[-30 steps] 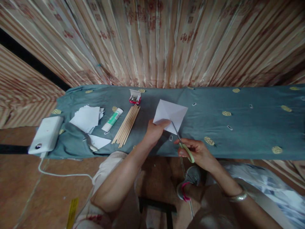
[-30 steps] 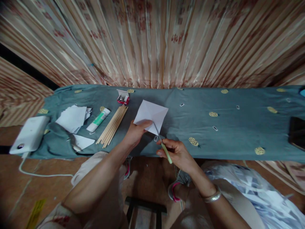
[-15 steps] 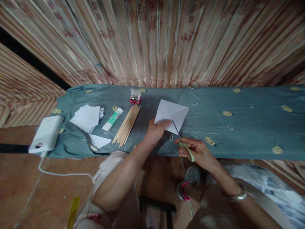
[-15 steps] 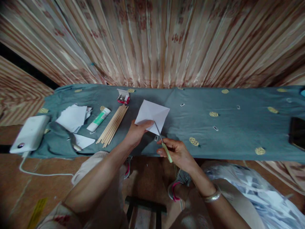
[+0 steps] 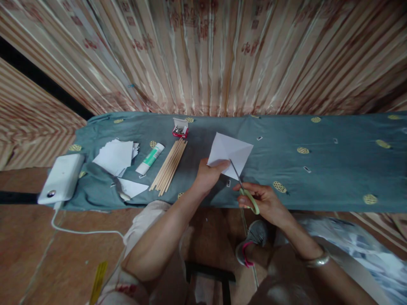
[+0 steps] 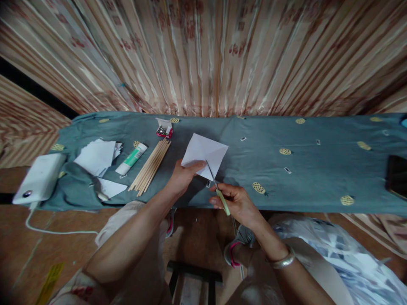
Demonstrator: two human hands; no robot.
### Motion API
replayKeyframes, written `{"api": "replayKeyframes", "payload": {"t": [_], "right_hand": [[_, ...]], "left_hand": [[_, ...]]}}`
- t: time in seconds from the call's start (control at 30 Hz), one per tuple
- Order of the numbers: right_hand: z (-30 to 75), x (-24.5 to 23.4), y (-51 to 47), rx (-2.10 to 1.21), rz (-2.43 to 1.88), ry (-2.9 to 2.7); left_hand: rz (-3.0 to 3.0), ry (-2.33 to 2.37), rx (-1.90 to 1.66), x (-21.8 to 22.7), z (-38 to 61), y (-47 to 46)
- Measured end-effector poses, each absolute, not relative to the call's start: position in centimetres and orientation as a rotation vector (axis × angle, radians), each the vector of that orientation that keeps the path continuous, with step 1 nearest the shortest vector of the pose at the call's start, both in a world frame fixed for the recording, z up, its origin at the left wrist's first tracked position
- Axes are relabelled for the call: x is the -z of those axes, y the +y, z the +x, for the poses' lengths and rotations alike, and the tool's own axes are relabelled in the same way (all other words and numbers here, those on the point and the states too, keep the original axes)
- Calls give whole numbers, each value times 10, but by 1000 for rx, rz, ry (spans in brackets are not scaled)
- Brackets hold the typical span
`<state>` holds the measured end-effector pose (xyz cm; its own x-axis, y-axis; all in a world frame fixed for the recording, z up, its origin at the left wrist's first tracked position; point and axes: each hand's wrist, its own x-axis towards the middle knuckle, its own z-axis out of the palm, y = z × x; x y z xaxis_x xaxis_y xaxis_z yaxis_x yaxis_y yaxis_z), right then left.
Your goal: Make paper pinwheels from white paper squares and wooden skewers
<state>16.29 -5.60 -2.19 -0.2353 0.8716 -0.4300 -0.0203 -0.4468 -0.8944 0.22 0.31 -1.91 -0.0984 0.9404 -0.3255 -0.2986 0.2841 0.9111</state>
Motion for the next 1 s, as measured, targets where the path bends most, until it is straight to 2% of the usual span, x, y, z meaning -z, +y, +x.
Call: {"api": "replayKeyframes", "payload": {"t": [1.0], "right_hand": [[160, 23, -55, -1729, -1374, -1078]], "left_hand": [[700, 1209, -1196, 18, 2, 2]]}}
